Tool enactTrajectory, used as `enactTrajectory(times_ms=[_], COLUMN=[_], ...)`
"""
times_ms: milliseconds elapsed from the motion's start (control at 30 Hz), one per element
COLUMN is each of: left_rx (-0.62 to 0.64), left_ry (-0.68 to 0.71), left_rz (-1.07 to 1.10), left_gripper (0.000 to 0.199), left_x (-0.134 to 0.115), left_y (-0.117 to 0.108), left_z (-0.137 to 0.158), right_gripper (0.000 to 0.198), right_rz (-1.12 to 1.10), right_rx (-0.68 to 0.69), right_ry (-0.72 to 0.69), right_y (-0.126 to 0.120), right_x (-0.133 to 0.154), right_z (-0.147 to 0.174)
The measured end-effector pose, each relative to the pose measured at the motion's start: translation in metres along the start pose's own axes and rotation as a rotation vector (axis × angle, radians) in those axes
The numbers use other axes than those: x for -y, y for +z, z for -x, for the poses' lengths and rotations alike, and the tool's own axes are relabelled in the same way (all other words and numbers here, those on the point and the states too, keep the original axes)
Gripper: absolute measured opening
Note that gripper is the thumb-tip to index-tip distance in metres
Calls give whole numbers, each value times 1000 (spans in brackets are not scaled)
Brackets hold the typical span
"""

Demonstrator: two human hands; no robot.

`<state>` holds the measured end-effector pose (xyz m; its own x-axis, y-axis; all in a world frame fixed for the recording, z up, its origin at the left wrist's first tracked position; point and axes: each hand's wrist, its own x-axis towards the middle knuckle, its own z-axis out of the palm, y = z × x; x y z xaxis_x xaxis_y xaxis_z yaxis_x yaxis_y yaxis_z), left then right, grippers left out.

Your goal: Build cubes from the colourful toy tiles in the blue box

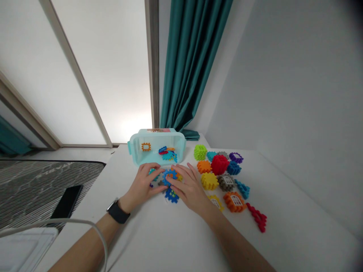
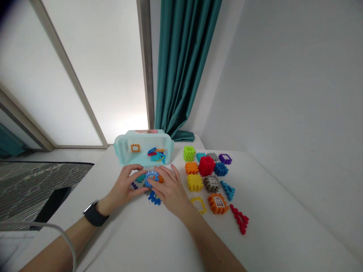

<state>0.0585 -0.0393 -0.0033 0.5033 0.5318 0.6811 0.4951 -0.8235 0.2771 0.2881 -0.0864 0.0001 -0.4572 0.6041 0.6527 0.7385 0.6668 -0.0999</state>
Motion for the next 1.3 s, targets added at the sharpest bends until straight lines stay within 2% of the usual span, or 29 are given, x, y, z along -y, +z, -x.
enactTrajectory(times_ms=[400, 700, 967, 1300], left_rx=[27, 27, 91, 160], left_ry=[-50, -17, 63, 143], left_rz=[-14, 11, 67, 142], left_gripper=[45, 42, 43, 44], left_x=[-10, -24, -55, -99], left_y=[4, 16, 50, 109], left_z=[-6, -28, -58, -115], right_gripper=[30, 29, 26, 27], right_rz=[-124, -123, -20, -8], right_rx=[-8, -46, -88, -164], right_ry=[121, 193, 287, 375], right_y=[-1, -22, -59, -105], right_x=[-3, -9, -25, -79], right_z=[2, 8, 48, 94])
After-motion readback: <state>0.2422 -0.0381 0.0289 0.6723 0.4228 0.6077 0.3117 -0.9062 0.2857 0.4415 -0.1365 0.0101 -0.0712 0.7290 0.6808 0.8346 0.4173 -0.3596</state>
